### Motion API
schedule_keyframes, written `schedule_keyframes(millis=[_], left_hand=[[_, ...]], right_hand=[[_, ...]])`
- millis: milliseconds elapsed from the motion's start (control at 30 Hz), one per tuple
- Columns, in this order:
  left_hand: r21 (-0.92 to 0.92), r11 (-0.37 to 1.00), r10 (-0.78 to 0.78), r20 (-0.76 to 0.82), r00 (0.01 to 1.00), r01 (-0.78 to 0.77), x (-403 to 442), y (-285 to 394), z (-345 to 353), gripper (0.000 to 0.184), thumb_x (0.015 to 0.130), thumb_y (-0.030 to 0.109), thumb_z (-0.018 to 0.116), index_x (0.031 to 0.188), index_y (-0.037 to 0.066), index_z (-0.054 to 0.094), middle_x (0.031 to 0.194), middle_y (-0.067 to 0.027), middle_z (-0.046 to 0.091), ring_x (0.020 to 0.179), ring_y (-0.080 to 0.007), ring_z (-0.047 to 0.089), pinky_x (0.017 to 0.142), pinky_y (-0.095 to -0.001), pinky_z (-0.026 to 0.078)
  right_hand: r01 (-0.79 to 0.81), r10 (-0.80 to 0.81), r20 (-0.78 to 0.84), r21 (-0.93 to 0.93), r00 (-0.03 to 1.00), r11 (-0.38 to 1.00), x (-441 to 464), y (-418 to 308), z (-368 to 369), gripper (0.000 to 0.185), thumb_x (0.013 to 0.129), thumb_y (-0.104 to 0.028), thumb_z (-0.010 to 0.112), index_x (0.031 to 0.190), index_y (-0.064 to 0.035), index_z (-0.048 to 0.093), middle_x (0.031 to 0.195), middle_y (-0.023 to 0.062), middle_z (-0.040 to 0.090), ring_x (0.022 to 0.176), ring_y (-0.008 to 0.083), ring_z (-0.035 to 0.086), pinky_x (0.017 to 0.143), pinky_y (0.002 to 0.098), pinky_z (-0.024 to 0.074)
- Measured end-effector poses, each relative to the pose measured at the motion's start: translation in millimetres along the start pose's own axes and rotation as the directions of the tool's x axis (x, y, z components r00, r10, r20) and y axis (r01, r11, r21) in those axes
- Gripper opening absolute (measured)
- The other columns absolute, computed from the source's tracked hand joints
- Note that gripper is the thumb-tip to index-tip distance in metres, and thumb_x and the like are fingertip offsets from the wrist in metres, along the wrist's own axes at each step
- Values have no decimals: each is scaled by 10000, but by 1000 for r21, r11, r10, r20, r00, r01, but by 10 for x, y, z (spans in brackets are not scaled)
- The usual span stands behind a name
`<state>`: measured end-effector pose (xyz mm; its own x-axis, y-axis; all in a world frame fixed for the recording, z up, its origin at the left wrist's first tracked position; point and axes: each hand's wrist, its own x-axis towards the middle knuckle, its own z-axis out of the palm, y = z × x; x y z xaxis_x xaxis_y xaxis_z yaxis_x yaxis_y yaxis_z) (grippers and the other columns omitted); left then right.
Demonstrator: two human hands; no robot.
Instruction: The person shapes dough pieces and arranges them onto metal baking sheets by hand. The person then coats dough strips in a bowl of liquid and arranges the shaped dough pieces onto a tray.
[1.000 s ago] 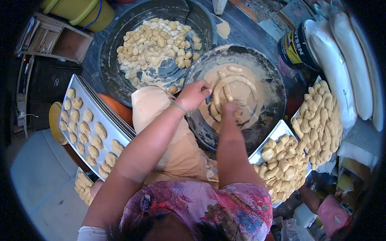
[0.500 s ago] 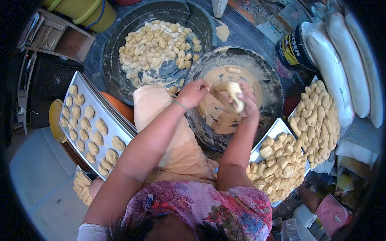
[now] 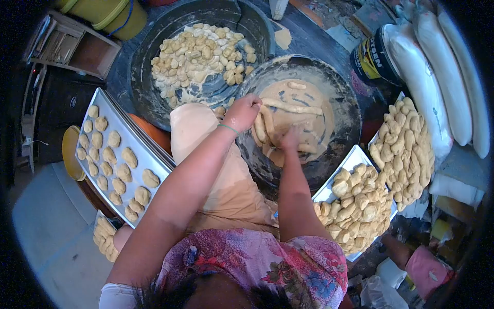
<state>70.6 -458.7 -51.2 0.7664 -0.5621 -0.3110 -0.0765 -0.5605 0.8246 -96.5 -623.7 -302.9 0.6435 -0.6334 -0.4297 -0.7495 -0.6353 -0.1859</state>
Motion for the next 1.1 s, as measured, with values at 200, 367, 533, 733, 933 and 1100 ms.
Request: schedule_keyframes(millis=[200, 367, 533, 733, 933, 1100], left_hand=[[31, 999, 3, 25, 1000, -3, 12, -45, 14, 202, 899, 196, 533, 992, 59, 649, 979, -200, 669, 959, -386, 622, 836, -448, 481], [51, 999, -6, 67, 998, 2, 16, -16, 9, 210, 888, 179, 523, 1004, 59, 649, 1019, -198, 665, 991, -380, 616, 859, -441, 476], [-15, 993, -107, 206, 973, 113, -1, 14, 4, 254, 866, 114, 524, 1070, 41, 656, 951, -188, 680, 943, -341, 645, 860, -404, 490], [257, 906, 272, 258, 927, -337, -165, -74, 276, 775, 710, 77, 708, 1422, 137, 408, 1464, -186, 376, 1260, -305, 498, 975, -413, 459], [147, 922, 300, 310, 902, -357, -190, 197, 172, 488, 708, 210, 755, 1158, 108, 597, 1027, -166, 676, 1006, -364, 627, 872, -436, 474], [191, 924, 242, 380, 893, -332, -270, 206, 131, 442, 722, 252, 765, 1106, 82, 629, 1039, -158, 671, 1014, -357, 624, 876, -431, 479]], right_hand=[[202, -134, 294, -215, 946, 956, -605, -120, 639, 830, 823, -484, 626, 1489, -113, 299, 1484, 203, 388, 1347, 351, 408, 1056, 540, 347], [308, -105, 555, -286, 825, 907, -597, -45, 53, 652, 894, -464, 520, 1465, -176, 391, 1407, 139, 513, 1250, 345, 526, 1032, 557, 373], [111, -201, 571, 189, 796, 976, -446, -190, 58, 633, 883, -487, 541, 1354, -65, 516, 1246, 161, 625, 1104, 300, 611, 932, 410, 455], [214, -410, 417, 441, 811, 872, -469, -529, -1498, 704, 810, -275, 697, 1368, 66, 438, 1131, 184, 632, 896, 236, 624, 772, 368, 512], [353, -561, -10, 787, 827, 506, -1224, -734, -3094, 420, 767, -143, 709, 1145, 3, 601, 941, 45, 603, 803, 140, 583, 697, 265, 474], [649, -254, -701, 713, 667, -265, -1423, -295, -3601, 375, 833, -200, 627, 1113, 29, 529, 831, 99, 582, 659, 157, 544, 638, 280, 474]])
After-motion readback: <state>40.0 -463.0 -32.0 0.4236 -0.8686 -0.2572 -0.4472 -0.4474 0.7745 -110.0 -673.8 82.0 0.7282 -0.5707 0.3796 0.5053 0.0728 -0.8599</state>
